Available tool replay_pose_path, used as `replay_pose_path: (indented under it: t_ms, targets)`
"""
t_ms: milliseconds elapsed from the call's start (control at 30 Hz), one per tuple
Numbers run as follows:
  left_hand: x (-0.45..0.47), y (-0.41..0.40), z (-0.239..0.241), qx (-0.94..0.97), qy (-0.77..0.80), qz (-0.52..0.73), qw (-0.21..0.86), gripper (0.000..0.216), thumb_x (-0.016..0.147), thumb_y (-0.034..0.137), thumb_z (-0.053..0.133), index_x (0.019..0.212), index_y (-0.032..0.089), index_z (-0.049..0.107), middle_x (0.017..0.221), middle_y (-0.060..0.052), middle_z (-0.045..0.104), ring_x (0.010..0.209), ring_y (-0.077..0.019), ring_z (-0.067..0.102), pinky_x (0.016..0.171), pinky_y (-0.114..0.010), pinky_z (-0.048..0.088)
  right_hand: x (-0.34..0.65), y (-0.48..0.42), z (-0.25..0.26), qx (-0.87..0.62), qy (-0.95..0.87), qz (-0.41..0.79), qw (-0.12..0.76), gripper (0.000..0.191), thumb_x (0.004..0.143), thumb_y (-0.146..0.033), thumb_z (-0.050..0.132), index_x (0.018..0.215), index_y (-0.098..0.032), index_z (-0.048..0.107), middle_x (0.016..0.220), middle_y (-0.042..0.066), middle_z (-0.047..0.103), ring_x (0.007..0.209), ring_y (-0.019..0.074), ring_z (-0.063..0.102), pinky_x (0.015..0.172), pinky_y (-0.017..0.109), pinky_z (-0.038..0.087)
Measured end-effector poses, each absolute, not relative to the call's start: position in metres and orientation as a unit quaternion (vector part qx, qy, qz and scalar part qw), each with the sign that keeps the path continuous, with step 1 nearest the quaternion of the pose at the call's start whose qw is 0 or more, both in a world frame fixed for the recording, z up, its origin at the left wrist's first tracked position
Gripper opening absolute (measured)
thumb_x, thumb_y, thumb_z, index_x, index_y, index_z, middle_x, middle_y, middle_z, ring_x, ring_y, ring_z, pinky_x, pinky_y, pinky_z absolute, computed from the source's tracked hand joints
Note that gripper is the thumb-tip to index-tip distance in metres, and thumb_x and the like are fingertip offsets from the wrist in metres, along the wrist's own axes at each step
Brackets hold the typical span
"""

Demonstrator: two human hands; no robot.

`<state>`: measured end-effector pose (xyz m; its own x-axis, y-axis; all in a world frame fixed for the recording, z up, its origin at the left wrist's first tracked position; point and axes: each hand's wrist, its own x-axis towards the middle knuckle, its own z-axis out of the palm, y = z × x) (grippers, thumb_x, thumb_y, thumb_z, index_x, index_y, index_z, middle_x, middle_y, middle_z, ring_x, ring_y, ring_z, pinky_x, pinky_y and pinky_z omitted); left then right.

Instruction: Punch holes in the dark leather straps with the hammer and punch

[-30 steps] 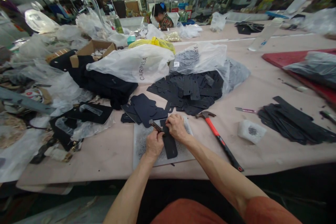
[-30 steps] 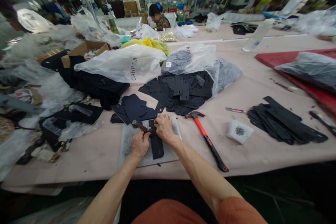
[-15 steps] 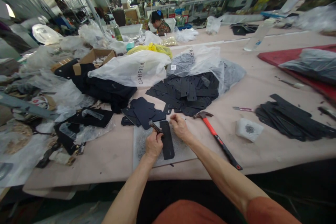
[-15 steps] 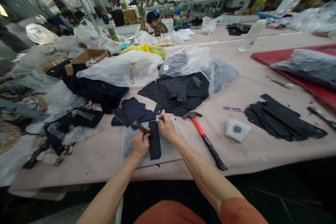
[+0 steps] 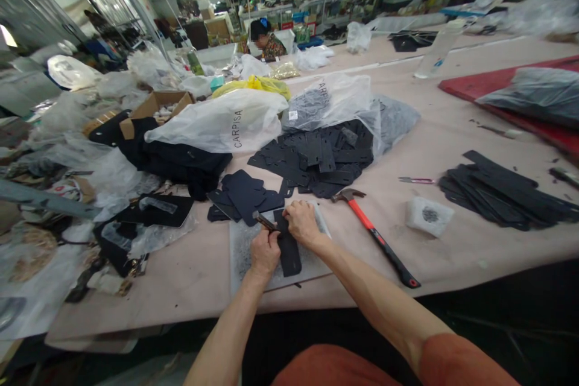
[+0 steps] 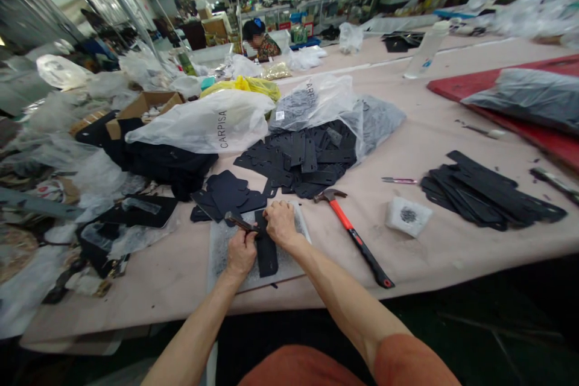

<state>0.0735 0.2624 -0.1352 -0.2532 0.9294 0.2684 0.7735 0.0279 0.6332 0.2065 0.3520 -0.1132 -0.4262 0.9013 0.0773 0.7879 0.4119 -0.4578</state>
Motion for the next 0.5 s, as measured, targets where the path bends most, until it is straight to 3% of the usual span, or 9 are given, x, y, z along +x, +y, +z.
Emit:
replay_pose_path:
  t_ms: [367, 500]
  targets:
    - [0.076, 0.264, -0.133, 0.609, 0.715, 0.333, 0.083, 0.027, 0.088, 0.022, 0.047, 0.104, 0.015, 0.068, 0.092, -0.011, 0.075, 0.077, -0.0247, 0.071, 0.068, -0.033, 0.055, 0.22, 0.363, -0.112, -0.418, -0.867, 0.22, 0.16, 0.018, 0.088, -0.014, 0.049, 0.086, -0.021, 0.066, 0.092, 0.003, 0.064, 0.092, 0.0196, 0.05, 0.089, 0.035, 0.03]
    - [0.076, 0.263, -0.133, 0.609, 0.704, 0.353, 0.092, 0.027, 0.088, 0.022, 0.046, 0.105, 0.017, 0.068, 0.096, -0.01, 0.074, 0.084, -0.0236, 0.071, 0.074, -0.033, 0.055, 0.227, 0.337, -0.107, -0.44, -0.85, 0.208, 0.199, 0.036, 0.083, -0.01, 0.052, 0.115, -0.024, 0.061, 0.106, 0.005, 0.065, 0.103, 0.0226, 0.05, 0.098, 0.042, 0.027]
